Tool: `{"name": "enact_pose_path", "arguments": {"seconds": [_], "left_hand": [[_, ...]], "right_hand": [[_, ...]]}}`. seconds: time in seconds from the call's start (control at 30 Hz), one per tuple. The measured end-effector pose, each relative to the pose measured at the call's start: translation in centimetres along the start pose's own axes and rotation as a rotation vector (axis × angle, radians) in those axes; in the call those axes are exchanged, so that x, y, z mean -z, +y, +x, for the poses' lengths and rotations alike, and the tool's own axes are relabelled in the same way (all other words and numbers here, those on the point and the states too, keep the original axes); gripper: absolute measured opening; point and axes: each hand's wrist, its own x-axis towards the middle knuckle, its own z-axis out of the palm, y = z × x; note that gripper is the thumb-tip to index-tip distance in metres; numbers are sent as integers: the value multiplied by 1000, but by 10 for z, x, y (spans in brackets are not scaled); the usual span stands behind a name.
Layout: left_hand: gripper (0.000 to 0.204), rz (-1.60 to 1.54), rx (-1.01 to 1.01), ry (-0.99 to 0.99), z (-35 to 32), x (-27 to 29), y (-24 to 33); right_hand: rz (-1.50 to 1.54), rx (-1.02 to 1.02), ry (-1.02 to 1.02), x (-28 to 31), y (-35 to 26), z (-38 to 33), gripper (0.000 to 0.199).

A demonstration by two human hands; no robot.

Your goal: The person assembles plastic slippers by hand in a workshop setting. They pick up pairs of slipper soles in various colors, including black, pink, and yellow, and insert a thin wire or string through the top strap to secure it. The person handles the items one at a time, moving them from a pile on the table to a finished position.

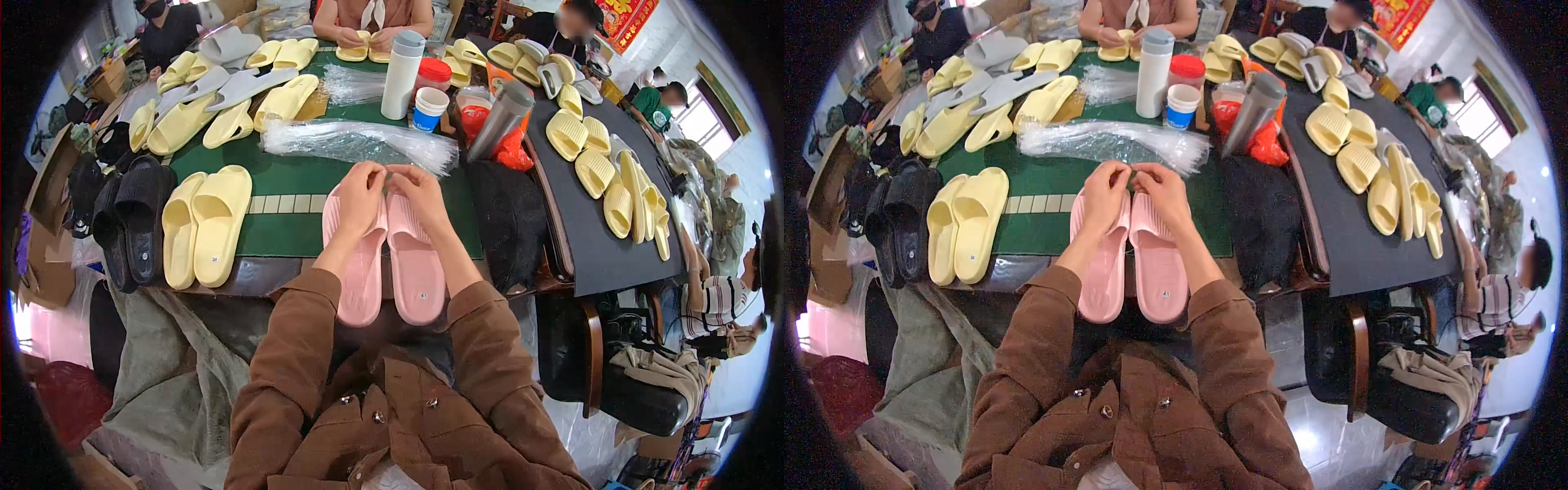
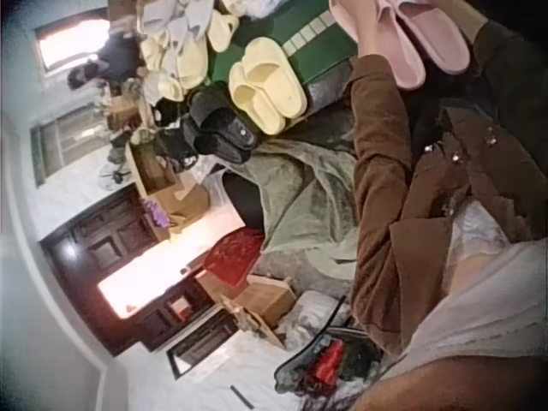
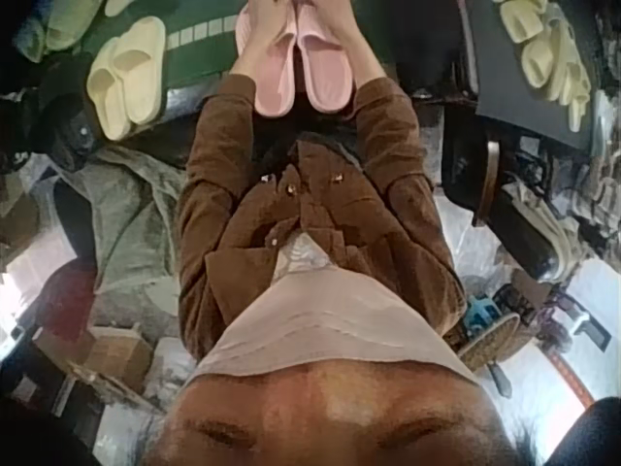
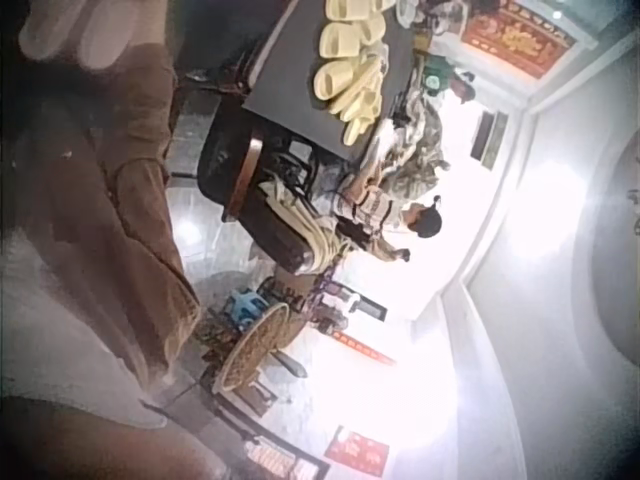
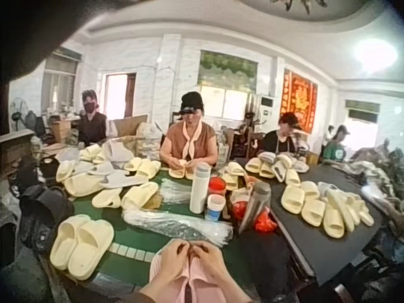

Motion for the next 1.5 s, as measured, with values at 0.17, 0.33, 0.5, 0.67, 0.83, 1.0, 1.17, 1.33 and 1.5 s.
{"name": "enact_pose_path", "arguments": {"seconds": [0.17, 0.33, 0.5, 0.67, 0.83, 1.0, 1.17, 1.33, 1.5], "left_hand": [[10, -89, 102, -2, 0, -2, -1], [11, -73, 103, -17, -1, -1, 5], [11, -77, 144, -60, -1, 1, 7], [9, -31, 94, -37, -1, 1, 8], [9, -39, 56, -48, -1, 1, 5], [8, -1, 22, -47, -2, 0, 3], [9, -2, 45, -54, -2, 1, 3], [11, 35, 48, -86, -2, 0, 7], [13, 50, 38, -70, -2, 1, 0]], "right_hand": [[-9, -23, 35, 1, -3, -1, 22], [-16, 10, 49, 1, -1, -1, 25], [-134, 34, 66, 1, 1, -2, 23], [-200, 64, 103, -4, -4, -7, 19], [-167, 42, 138, -4, 0, -5, 17], [-183, 73, 110, -4, -2, -6, 17], [-204, 70, 97, -3, -5, -7, 17], [-173, 91, 95, -1, 0, -4, 18], [-200, 102, 59, -3, 1, -4, 20]]}}
